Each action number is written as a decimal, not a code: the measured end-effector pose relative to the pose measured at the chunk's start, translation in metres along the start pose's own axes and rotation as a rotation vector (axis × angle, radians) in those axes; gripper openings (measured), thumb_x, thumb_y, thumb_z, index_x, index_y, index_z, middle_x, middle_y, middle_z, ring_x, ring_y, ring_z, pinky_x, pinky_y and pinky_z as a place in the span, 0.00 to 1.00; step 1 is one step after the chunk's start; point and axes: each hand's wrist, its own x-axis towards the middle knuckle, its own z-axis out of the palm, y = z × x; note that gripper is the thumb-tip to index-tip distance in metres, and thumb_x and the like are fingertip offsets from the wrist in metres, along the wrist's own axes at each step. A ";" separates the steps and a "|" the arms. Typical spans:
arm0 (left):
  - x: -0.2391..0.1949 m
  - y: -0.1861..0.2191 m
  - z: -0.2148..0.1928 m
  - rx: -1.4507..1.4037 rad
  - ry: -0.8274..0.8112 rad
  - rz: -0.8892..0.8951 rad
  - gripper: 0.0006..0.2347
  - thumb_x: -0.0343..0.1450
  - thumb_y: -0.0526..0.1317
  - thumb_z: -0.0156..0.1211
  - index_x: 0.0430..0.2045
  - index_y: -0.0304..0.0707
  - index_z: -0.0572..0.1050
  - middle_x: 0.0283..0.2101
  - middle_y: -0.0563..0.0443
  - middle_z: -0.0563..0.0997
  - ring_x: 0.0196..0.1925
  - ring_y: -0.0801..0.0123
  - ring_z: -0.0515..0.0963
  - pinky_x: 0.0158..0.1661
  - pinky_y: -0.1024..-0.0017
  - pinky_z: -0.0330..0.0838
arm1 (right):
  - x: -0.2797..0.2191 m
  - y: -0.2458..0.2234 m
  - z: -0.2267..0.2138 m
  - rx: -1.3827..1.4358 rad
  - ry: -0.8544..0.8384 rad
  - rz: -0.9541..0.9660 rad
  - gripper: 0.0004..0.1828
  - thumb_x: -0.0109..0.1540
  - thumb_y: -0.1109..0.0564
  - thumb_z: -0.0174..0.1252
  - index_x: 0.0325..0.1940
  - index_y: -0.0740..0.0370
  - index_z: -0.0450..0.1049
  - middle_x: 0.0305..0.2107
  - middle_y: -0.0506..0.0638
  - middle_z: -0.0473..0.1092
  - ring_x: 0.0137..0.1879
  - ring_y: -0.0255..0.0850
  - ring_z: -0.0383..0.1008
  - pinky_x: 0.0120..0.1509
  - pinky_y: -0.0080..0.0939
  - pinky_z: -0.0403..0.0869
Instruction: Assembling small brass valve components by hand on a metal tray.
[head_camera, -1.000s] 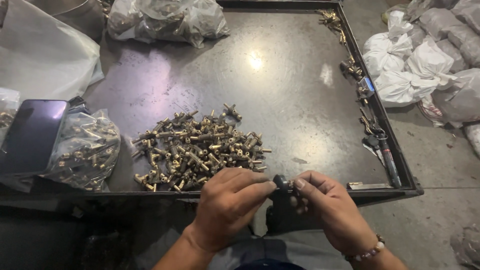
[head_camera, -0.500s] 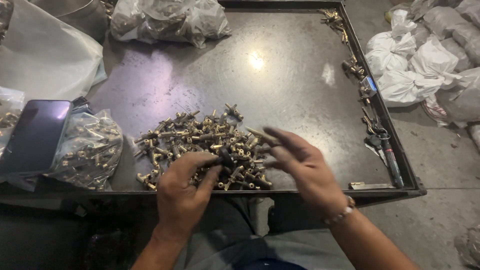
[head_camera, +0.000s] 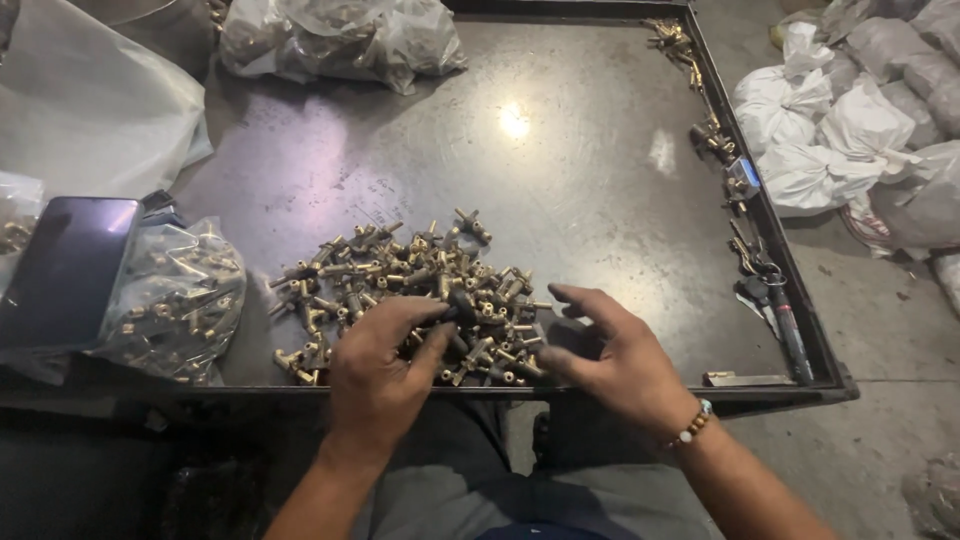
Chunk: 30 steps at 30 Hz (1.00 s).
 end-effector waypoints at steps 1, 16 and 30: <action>0.002 0.001 0.000 0.000 0.001 -0.001 0.08 0.68 0.34 0.68 0.38 0.40 0.79 0.41 0.49 0.86 0.43 0.62 0.87 0.43 0.69 0.81 | 0.001 0.001 -0.002 0.000 -0.001 0.000 0.38 0.53 0.55 0.68 0.67 0.54 0.67 0.59 0.49 0.74 0.57 0.40 0.80 0.57 0.40 0.81; 0.006 -0.004 0.008 0.185 0.035 0.128 0.08 0.67 0.35 0.70 0.36 0.41 0.79 0.39 0.50 0.84 0.42 0.58 0.83 0.45 0.62 0.73 | 0.042 -0.015 -0.002 -0.413 -0.412 -0.081 0.57 0.48 0.55 0.74 0.77 0.54 0.53 0.72 0.50 0.57 0.57 0.45 0.78 0.63 0.37 0.78; 0.004 -0.004 0.008 0.210 0.071 0.068 0.10 0.65 0.33 0.69 0.38 0.40 0.78 0.41 0.50 0.84 0.47 0.57 0.82 0.49 0.61 0.72 | 0.054 -0.012 0.059 -0.273 -0.142 -0.486 0.51 0.46 0.56 0.77 0.70 0.66 0.63 0.67 0.63 0.64 0.68 0.53 0.70 0.69 0.43 0.72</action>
